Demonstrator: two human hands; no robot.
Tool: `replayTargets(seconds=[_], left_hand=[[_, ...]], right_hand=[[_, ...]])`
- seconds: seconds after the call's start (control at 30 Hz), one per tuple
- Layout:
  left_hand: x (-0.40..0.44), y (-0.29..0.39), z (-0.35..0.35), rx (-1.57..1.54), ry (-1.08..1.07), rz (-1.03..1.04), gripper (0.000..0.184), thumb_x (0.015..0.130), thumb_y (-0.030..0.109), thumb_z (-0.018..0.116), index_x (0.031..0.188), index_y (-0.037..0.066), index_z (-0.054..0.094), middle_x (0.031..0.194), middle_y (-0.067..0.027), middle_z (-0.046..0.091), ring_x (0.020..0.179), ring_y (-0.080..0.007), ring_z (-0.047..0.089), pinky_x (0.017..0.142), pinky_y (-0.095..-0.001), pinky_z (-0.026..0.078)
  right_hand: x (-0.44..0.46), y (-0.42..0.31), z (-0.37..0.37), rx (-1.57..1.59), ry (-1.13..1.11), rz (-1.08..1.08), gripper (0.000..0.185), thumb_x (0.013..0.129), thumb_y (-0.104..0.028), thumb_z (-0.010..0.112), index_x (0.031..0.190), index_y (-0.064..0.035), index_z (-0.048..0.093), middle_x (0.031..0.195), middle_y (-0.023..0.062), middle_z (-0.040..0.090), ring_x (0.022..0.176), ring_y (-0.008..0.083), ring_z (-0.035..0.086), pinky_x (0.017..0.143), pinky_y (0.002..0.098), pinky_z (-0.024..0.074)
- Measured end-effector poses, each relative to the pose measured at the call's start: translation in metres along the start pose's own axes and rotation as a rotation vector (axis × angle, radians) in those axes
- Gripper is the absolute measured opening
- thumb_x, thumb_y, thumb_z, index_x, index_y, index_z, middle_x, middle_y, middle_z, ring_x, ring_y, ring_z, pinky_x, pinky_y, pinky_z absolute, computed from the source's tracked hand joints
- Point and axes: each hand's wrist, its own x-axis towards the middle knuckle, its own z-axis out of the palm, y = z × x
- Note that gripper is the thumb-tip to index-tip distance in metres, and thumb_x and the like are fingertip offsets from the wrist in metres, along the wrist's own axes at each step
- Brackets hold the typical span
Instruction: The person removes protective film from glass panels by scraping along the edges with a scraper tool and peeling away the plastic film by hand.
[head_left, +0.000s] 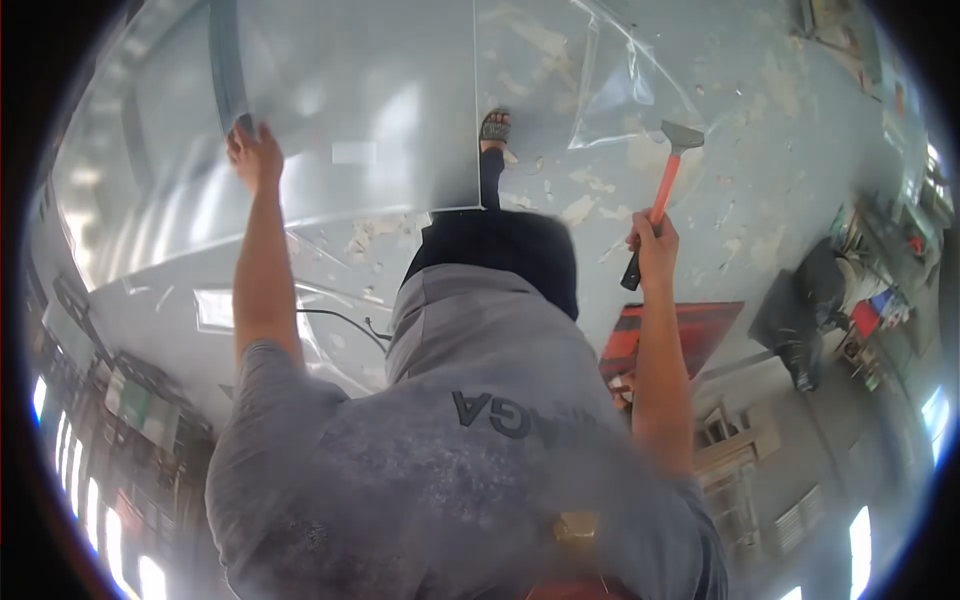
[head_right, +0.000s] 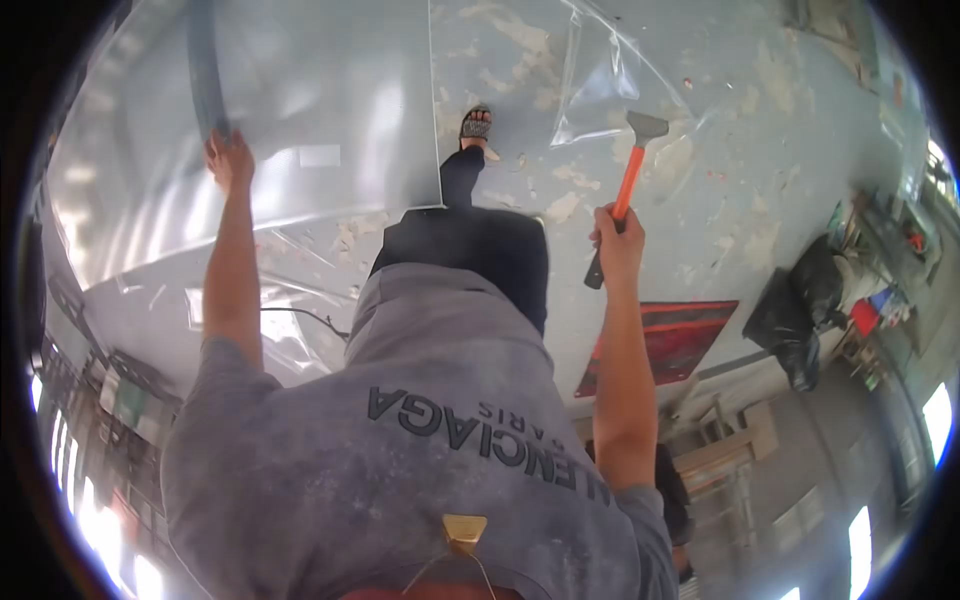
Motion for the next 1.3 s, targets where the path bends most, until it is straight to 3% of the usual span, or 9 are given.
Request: replayTargets(seconds=[0.1, 0.17, 0.3, 0.5, 0.7, 0.97, 1.03, 1.2, 1.3], left_hand=[[-0.072, 0.071, -0.012, -0.251, 0.028, -0.059, 0.037, 0.092, 0.037, 0.061, 0.112, 0.005, 0.063, 0.114, -0.0158, 0.063, 0.108, -0.035, 0.058, 0.09, -0.0412, 0.047], [-0.146, 0.122, -0.036, -0.479, -0.29, -0.249, 0.028, 0.091, 0.031, 0.061, 0.092, 0.004, 0.07, 0.081, -0.0161, 0.069, 0.079, -0.0344, 0.067, 0.074, -0.044, 0.051], [-0.275, 0.169, -0.028, -0.805, -0.83, -0.918, 0.053, 0.085, 0.053, 0.068, 0.099, 0.002, 0.071, 0.086, -0.0078, 0.072, 0.076, -0.0146, 0.068, 0.063, -0.0309, 0.051], [-0.334, 0.218, 0.005, -1.446, -0.479, -1.09, 0.041, 0.09, 0.036, 0.068, 0.104, -0.003, 0.069, 0.093, -0.0093, 0.071, 0.077, -0.0169, 0.069, 0.061, -0.0288, 0.054], [-0.339, 0.244, 0.012, -1.796, -0.115, -1.161, 0.025, 0.092, 0.017, 0.065, 0.099, -0.007, 0.069, 0.088, -0.0121, 0.071, 0.073, -0.017, 0.069, 0.057, -0.0296, 0.055], [-0.325, 0.264, 0.019, -1.337, 0.088, -1.278, 0.028, 0.084, 0.024, 0.067, 0.079, -0.003, 0.073, 0.064, -0.0092, 0.068, 0.056, -0.0157, 0.065, 0.053, -0.03, 0.052], [-0.327, 0.263, 0.026, -1.15, 0.09, -1.198, 0.033, 0.081, 0.03, 0.067, 0.071, 0.0, 0.074, 0.059, -0.0087, 0.067, 0.053, -0.0155, 0.064, 0.052, -0.0317, 0.05], [-0.386, 0.254, 0.106, -0.88, 0.014, -1.066, 0.037, 0.078, 0.037, 0.062, 0.073, 0.003, 0.073, 0.062, -0.017, 0.066, 0.055, -0.0273, 0.065, 0.06, -0.0412, 0.051], [-0.425, 0.262, 0.075, -0.694, -0.264, -0.983, 0.033, 0.077, 0.034, 0.063, 0.074, 0.004, 0.075, 0.062, -0.0123, 0.068, 0.055, -0.0233, 0.067, 0.06, -0.038, 0.053]], right_hand=[[0.032, 0.023, -0.047, -0.255, 0.009, -0.013, 0.015, 0.088, -0.017, 0.066, 0.09, -0.0032, 0.06, 0.063, 0.0018, 0.055, 0.053, 0.0104, 0.054, 0.05, 0.0255, 0.0427], [0.046, 0.046, -0.084, -0.433, -0.02, -0.041, 0.016, 0.088, -0.018, 0.066, 0.089, -0.0032, 0.06, 0.063, 0.002, 0.055, 0.052, 0.0111, 0.055, 0.048, 0.0264, 0.0429], [0.086, 0.039, -0.131, -0.683, -0.081, -0.049, 0.02, 0.085, -0.021, 0.068, 0.087, -0.002, 0.063, 0.062, 0.003, 0.056, 0.05, 0.0133, 0.056, 0.047, 0.0285, 0.0437], [0.183, -0.022, -0.17, -1.017, -0.279, -0.243, 0.02, 0.083, -0.021, 0.068, 0.087, -0.0018, 0.064, 0.063, 0.0042, 0.056, 0.049, 0.014, 0.056, 0.048, 0.0288, 0.0446], [0.22, -0.102, -0.151, -0.874, -0.362, -0.442, 0.018, 0.084, -0.02, 0.067, 0.087, -0.0029, 0.063, 0.062, 0.0031, 0.056, 0.05, 0.0139, 0.055, 0.049, 0.0299, 0.0447], [0.209, -0.119, -0.126, -1.095, -0.496, -0.846, 0.017, 0.085, -0.02, 0.067, 0.085, -0.0036, 0.063, 0.063, 0.0055, 0.057, 0.054, 0.0138, 0.056, 0.053, 0.0327, 0.045], [0.213, -0.116, -0.128, -1.153, -0.507, -0.838, 0.023, 0.082, -0.025, 0.067, 0.089, -0.003, 0.063, 0.072, 0.0165, 0.063, 0.069, 0.0333, 0.063, 0.064, 0.0412, 0.0484], [0.204, -0.102, -0.16, -1.031, -0.408, -0.9, 0.023, 0.082, -0.025, 0.067, 0.084, -0.0033, 0.062, 0.069, 0.0144, 0.061, 0.063, 0.0298, 0.06, 0.062, 0.0406, 0.047], [0.195, -0.096, -0.184, -0.829, -0.329, -0.872, 0.023, 0.084, -0.026, 0.066, 0.086, -0.0039, 0.062, 0.065, 0.0113, 0.059, 0.062, 0.0233, 0.061, 0.06, 0.0365, 0.0474]])
